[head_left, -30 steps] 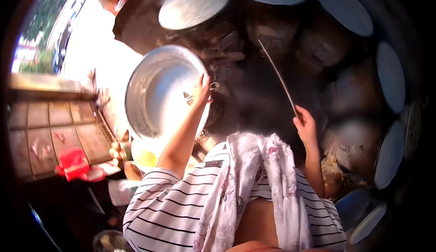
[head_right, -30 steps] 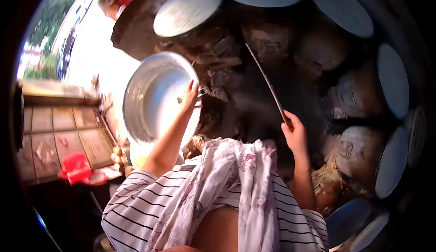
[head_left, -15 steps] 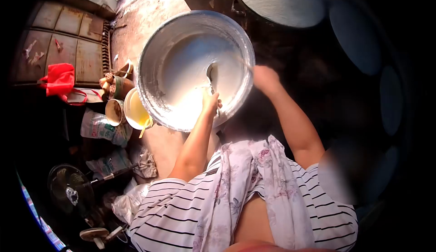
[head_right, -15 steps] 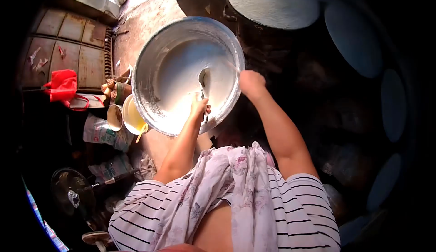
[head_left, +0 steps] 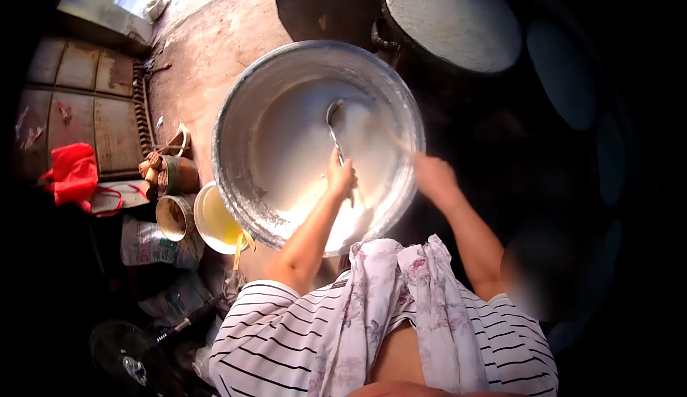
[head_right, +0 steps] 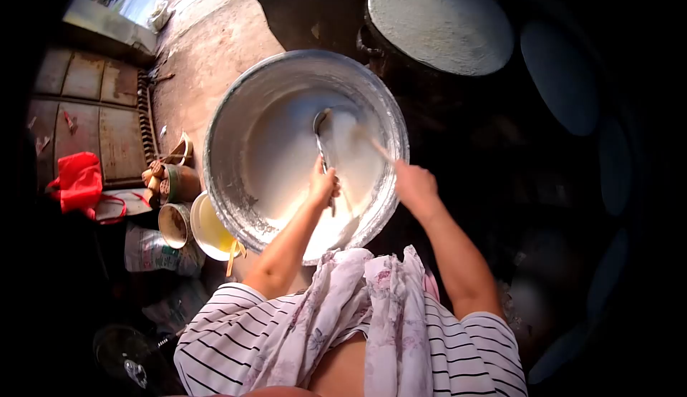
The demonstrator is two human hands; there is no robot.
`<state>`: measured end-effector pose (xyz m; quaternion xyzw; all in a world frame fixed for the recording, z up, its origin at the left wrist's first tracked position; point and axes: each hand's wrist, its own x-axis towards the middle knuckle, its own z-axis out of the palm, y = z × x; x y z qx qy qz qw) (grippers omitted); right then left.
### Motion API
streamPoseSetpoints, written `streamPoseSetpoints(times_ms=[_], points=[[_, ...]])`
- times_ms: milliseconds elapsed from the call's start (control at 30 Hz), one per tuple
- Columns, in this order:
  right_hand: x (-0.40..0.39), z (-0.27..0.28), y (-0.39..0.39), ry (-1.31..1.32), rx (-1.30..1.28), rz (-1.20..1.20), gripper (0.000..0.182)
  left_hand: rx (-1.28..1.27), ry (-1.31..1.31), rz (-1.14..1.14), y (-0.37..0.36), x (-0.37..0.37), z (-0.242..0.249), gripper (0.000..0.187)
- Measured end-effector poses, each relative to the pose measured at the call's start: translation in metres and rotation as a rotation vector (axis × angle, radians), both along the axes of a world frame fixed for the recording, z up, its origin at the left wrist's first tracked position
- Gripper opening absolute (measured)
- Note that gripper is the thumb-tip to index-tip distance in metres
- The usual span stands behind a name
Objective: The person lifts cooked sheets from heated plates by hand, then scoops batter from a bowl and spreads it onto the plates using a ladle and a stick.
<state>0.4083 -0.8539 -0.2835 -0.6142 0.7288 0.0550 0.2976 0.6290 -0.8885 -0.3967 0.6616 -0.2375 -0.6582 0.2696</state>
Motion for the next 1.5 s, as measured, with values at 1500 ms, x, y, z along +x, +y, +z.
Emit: streamPoseSetpoints(times_ms=[1500], points=[[0.023, 0.129, 0.261, -1.389, -0.700, -1.360, 0.040, 1.098, 1.325, -0.542, 0.037, -0.125, 0.303, 0.034]])
